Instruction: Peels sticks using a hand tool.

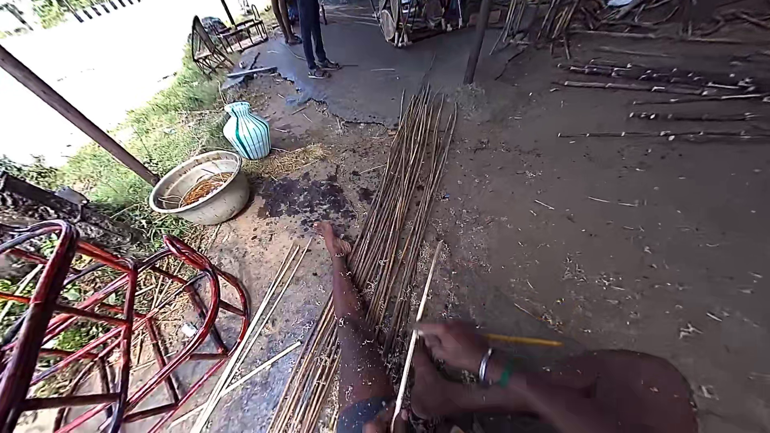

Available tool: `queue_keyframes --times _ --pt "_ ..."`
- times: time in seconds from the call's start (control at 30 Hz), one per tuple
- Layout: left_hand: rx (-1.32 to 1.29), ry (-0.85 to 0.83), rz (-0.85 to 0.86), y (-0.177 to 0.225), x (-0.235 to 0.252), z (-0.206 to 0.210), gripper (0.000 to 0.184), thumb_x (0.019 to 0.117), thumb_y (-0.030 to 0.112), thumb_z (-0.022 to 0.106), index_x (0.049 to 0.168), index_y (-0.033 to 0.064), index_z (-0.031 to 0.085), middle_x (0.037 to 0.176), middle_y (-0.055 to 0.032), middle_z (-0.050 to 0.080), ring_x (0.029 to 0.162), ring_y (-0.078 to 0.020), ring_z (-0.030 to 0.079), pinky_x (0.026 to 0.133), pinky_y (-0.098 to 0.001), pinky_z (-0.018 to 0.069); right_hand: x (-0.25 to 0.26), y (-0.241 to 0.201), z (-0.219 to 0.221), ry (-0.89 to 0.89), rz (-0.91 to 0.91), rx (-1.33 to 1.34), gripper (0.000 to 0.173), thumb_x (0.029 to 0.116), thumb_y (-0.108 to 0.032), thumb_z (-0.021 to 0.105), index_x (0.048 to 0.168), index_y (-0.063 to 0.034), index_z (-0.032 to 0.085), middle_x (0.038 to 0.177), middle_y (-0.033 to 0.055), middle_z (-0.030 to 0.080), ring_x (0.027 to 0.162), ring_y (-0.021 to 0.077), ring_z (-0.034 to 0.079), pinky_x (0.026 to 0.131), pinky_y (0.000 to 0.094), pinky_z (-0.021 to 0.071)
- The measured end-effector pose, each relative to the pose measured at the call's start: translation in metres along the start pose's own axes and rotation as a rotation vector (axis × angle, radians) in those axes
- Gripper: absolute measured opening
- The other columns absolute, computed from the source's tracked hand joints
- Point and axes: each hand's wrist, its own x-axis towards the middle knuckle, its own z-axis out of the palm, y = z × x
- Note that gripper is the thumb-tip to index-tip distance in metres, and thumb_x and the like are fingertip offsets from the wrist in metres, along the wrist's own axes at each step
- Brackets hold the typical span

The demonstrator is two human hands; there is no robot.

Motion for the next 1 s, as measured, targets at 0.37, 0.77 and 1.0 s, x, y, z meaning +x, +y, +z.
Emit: queue_keyframes --times 0.37,0.77,1.0 --pt "-0.067 -0.041 0.037 0.0 0.002 -0.004 0.021 0.099 0.011 0.058 0.103 -0.0016 0.074 0.076 -0.0059 0.069 0.062 -0.009 0.062 0.063 -0.031 0.0546 -0.03 -0.02 0.03 -0.022 -0.04 0.051 0.039 0.106 -0.018 0.046 0.14 -0.0226 0.064 0.105 0.0173 0.074 0.096 0.0385 0.071 0.086 0.0618 0.0541" --pt "-0.042 -0.063 0.063 -0.001 0.004 -0.004 0.022 0.0991 0.012 0.055 0.101 -0.0006 0.073 0.072 -0.0058 0.066 0.061 -0.0119 0.061 0.062 -0.0348 0.0541 -0.033 -0.027 0.041 -0.007 -0.111 0.026 0.037 0.1036 -0.014 0.048 0.135 -0.0187 0.067 0.108 0.018 0.074 0.097 0.039 0.072 0.084 0.0616 0.0557" --pt "0.012 0.028 0.079 0.005 -0.002 -0.001 0.021 0.0974 0.011 0.058 0.103 -0.0017 0.074 0.069 -0.0072 0.066 0.055 -0.013 0.059 0.057 -0.0344 0.0526 0.006 -0.001 0.004 0.177 0.128 0.052 0.035 0.1062 -0.021 0.047 0.135 -0.0181 0.067 0.096 0.0139 0.075 0.089 0.0356 0.071 0.083 0.0608 0.0546"
